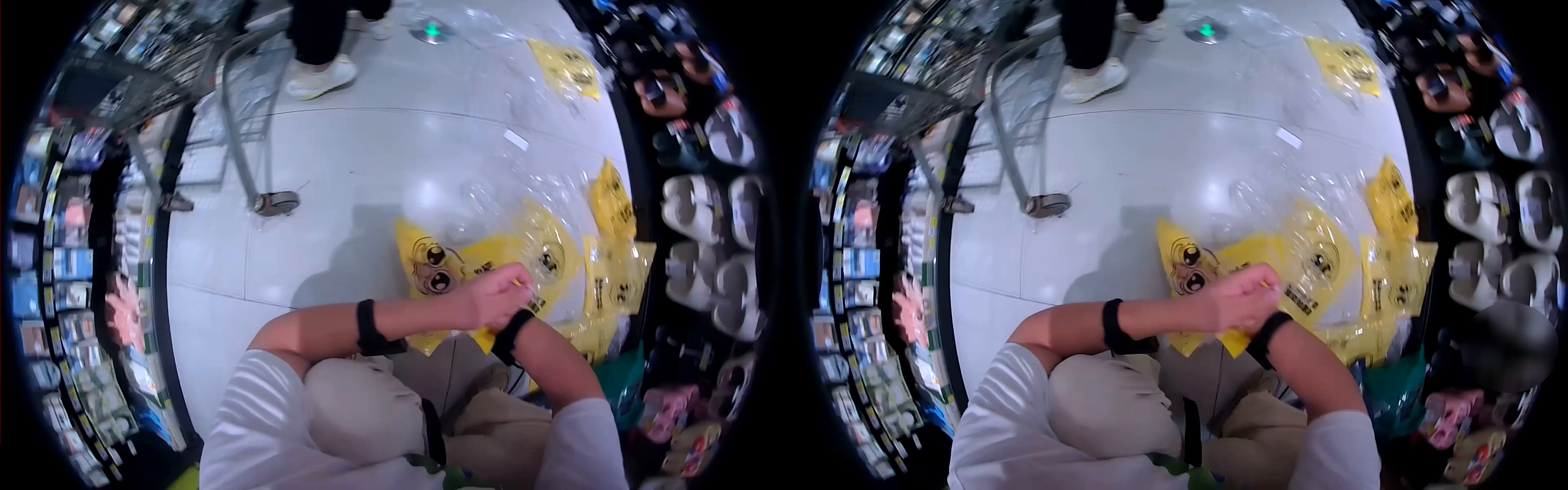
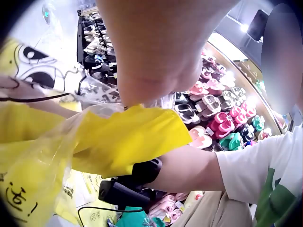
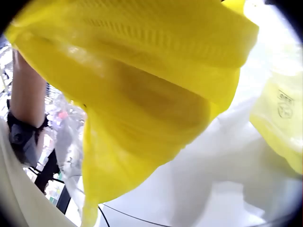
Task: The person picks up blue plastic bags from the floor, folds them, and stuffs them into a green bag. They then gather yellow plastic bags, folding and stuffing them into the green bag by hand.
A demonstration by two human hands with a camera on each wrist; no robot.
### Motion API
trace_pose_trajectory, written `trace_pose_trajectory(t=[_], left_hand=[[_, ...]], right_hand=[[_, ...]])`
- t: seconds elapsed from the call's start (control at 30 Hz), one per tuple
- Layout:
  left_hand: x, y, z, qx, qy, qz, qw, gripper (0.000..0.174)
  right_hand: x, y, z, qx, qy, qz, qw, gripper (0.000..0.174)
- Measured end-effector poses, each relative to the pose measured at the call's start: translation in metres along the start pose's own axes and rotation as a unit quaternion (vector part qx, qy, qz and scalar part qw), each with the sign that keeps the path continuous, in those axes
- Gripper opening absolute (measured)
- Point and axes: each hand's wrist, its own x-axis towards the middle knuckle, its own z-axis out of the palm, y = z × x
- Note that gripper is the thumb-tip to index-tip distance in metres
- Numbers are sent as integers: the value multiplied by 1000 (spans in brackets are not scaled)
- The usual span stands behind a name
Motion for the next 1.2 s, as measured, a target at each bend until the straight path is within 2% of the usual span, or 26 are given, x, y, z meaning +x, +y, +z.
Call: trace_pose_trajectory(t=[0.03,0.1,0.23,0.3,0.33,0.37,0.4,0.43,0.47,0.5,0.53,0.6,0.63,0.67,0.7,0.73,0.77,0.83,0.87,0.93,0.97,1.03,1.07,1.13,1.2], left_hand=[[-2,-3,-3,-5,-19,-17,1000,15],[-1,-17,-13,24,34,-25,999,14],[-5,-23,-30,70,14,-75,995,12],[-7,-9,-35,187,76,-46,978,12],[-7,2,-35,207,157,-72,963,11],[-8,15,-37,227,232,-99,941,11],[-12,28,-45,177,226,-90,954,10],[-18,39,-50,203,230,-57,950,9],[-27,50,-64,261,234,-95,932,11],[-35,59,-73,239,245,-105,934,10],[-42,65,-74,285,258,-99,918,11],[-55,78,-74,330,280,-90,897,12],[-60,79,-72,328,285,-100,895,13],[-64,73,-68,329,281,-106,895,13],[-65,69,-64,320,288,-105,897,13],[-64,66,-62,311,296,-102,897,13],[-63,60,-59,313,295,-107,897,13],[-62,46,-51,323,273,-139,896,12],[-63,40,-55,347,246,-153,892,12],[-57,36,-44,332,234,-158,900,12],[-57,33,-40,317,223,-171,906,13],[-57,30,-39,300,221,-179,911,13],[-57,29,-39,305,212,-172,912,13],[-54,31,-42,311,208,-161,913,13],[-53,34,-42,329,219,-162,904,14]], right_hand=[[4,0,3,-50,-6,-6,999,44],[10,-1,9,-130,-25,-7,991,44],[8,-12,-4,-247,-81,1,966,46],[-1,-30,-13,-340,-117,6,933,47],[-15,-47,-21,-389,-133,3,911,48],[-32,-64,-28,-426,-135,-19,895,48],[-61,-93,-35,-429,-116,-89,891,53],[-83,-114,-46,-340,-130,-155,918,51],[-104,-130,-61,-247,-138,-221,933,49],[-130,-143,-78,0,-176,-161,971,45],[-156,-162,-106,97,-165,-102,976,42],[-139,-104,-174,125,-18,-164,978,50],[-121,-66,-198,-31,113,-157,981,59],[-104,-22,-211,-184,238,-141,943,69],[-92,20,-218,-356,279,-83,888,96],[-83,67,-219,-505,265,-123,812,117],[-85,85,-198,-501,265,-121,815,117],[-95,111,-152,-548,290,150,770,133],[-94,125,-147,-550,293,150,768,133],[-85,155,-151,-510,376,77,770,140],[-80,163,-164,-514,374,76,768,140],[-73,170,-194,-408,349,109,836,133],[-79,171,-202,-411,348,108,836,133],[-91,159,-217,-269,429,112,855,120],[-116,127,-229,-176,504,26,845,104]])
